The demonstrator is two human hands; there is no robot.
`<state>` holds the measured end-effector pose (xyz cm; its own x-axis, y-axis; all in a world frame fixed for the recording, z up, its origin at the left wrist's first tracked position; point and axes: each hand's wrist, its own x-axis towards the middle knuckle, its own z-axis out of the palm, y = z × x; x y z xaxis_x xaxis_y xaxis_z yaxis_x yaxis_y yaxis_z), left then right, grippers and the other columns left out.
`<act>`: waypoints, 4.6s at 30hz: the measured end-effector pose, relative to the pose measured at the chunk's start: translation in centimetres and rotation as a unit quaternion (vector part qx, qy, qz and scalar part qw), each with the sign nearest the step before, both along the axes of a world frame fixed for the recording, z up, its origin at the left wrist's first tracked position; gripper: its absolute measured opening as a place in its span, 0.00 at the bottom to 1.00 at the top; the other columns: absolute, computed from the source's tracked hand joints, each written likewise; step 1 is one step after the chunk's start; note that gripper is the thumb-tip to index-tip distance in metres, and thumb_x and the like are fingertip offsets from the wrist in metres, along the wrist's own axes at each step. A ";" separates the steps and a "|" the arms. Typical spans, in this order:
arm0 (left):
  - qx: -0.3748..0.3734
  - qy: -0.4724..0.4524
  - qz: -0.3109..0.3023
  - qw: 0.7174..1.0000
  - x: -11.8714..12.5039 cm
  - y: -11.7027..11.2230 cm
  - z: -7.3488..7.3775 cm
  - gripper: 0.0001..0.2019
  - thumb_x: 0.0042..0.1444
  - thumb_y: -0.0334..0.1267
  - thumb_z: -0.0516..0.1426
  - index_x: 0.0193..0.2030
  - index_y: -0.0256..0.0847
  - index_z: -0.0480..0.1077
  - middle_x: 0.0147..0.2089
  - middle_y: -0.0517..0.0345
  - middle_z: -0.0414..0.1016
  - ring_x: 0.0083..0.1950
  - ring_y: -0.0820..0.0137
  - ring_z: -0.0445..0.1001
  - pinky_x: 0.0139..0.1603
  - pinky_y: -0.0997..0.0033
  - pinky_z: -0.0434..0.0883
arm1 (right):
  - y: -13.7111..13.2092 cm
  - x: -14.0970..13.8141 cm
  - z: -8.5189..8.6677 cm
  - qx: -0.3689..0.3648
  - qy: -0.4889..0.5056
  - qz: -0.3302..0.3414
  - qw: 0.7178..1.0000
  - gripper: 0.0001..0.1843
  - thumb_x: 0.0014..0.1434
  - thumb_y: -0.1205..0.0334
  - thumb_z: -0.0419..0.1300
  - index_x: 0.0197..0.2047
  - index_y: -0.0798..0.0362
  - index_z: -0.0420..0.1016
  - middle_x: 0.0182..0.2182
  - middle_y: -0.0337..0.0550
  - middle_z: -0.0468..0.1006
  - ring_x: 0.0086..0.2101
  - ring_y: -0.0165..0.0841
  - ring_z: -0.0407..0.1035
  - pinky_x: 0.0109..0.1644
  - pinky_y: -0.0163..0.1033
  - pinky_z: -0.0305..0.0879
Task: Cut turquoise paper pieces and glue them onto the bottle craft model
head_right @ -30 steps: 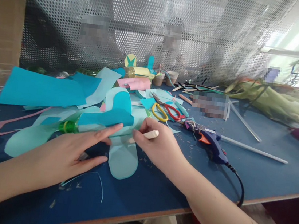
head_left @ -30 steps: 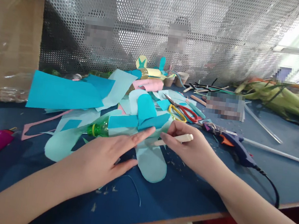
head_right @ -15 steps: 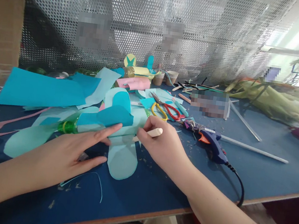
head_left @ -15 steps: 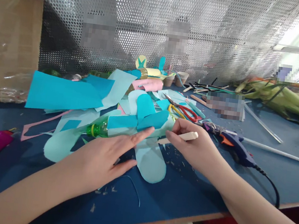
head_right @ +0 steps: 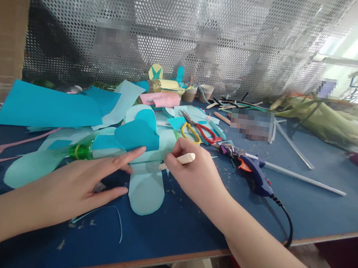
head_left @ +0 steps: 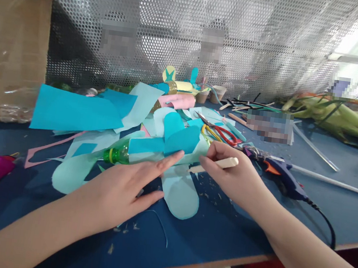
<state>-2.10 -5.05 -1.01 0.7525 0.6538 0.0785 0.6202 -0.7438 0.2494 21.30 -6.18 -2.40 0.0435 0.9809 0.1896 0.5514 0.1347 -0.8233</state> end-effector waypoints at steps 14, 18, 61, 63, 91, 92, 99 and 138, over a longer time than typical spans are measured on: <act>-0.009 -0.013 -0.002 1.000 -0.1 0.0 -0.2 0.34 0.65 0.41 0.51 0.71 0.60 0.36 0.49 0.59 0.76 0.42 0.67 0.77 0.32 0.76 0.68 | 0.0 0.1 -0.3 0.006 0.002 0.019 1.000 0.12 0.49 0.60 0.57 0.22 0.49 0.57 0.17 0.32 0.57 0.21 0.27 0.49 0.24 0.35 0.47; -0.004 -0.024 -0.009 1.000 -0.2 0.1 -0.3 0.34 0.65 0.41 0.50 0.71 0.60 0.36 0.49 0.59 0.76 0.42 0.67 0.77 0.33 0.76 0.68 | 0.0 0.1 -0.3 0.000 0.001 0.019 1.000 0.11 0.49 0.60 0.57 0.21 0.49 0.56 0.17 0.31 0.57 0.21 0.27 0.50 0.24 0.35 0.47; 0.010 -0.036 -0.016 0.999 -0.3 0.1 -0.7 0.34 0.65 0.40 0.51 0.71 0.59 0.36 0.52 0.60 0.75 0.43 0.68 0.76 0.39 0.73 0.71 | -0.5 0.1 -0.1 -0.019 0.011 0.071 0.997 0.11 0.49 0.66 0.56 0.21 0.50 0.56 0.18 0.30 0.57 0.21 0.25 0.50 0.23 0.35 0.47; 0.005 -0.034 -0.016 0.999 -0.3 0.1 -0.6 0.34 0.65 0.40 0.51 0.71 0.59 0.35 0.51 0.60 0.75 0.44 0.68 0.76 0.39 0.73 0.70 | -0.6 0.1 0.0 -0.022 0.011 0.072 0.997 0.11 0.49 0.66 0.56 0.21 0.50 0.56 0.18 0.30 0.56 0.21 0.25 0.50 0.23 0.34 0.47; 0.016 -0.045 -0.023 0.999 -0.3 0.1 -0.6 0.33 0.66 0.41 0.50 0.71 0.58 0.36 0.50 0.60 0.75 0.45 0.67 0.76 0.40 0.73 0.71 | -1.2 -0.5 0.4 -0.070 0.034 0.137 0.988 0.11 0.49 0.69 0.56 0.20 0.52 0.57 0.16 0.28 0.58 0.19 0.23 0.50 0.20 0.30 0.46; 0.017 -0.047 -0.024 0.998 -0.3 0.1 -0.7 0.33 0.65 0.41 0.50 0.72 0.58 0.37 0.49 0.60 0.75 0.45 0.67 0.76 0.39 0.73 0.71 | -1.2 -0.5 0.4 -0.068 0.033 0.141 0.987 0.11 0.49 0.69 0.56 0.21 0.52 0.57 0.16 0.28 0.58 0.19 0.23 0.50 0.20 0.30 0.46; 0.018 -0.055 -0.030 0.998 -0.3 0.2 -1.0 0.33 0.65 0.41 0.50 0.72 0.57 0.37 0.50 0.59 0.75 0.45 0.67 0.76 0.39 0.73 0.71 | -1.5 -0.6 0.5 -0.062 0.033 0.167 0.984 0.11 0.50 0.69 0.56 0.21 0.52 0.58 0.17 0.29 0.59 0.20 0.23 0.51 0.21 0.30 0.48; 0.010 -0.044 -0.024 0.999 -0.2 0.1 -0.7 0.34 0.65 0.39 0.51 0.71 0.58 0.36 0.50 0.58 0.75 0.46 0.66 0.77 0.39 0.73 0.71 | -1.5 -0.7 0.6 -0.084 0.033 0.184 0.979 0.11 0.51 0.67 0.57 0.22 0.52 0.57 0.17 0.29 0.58 0.21 0.23 0.50 0.22 0.30 0.47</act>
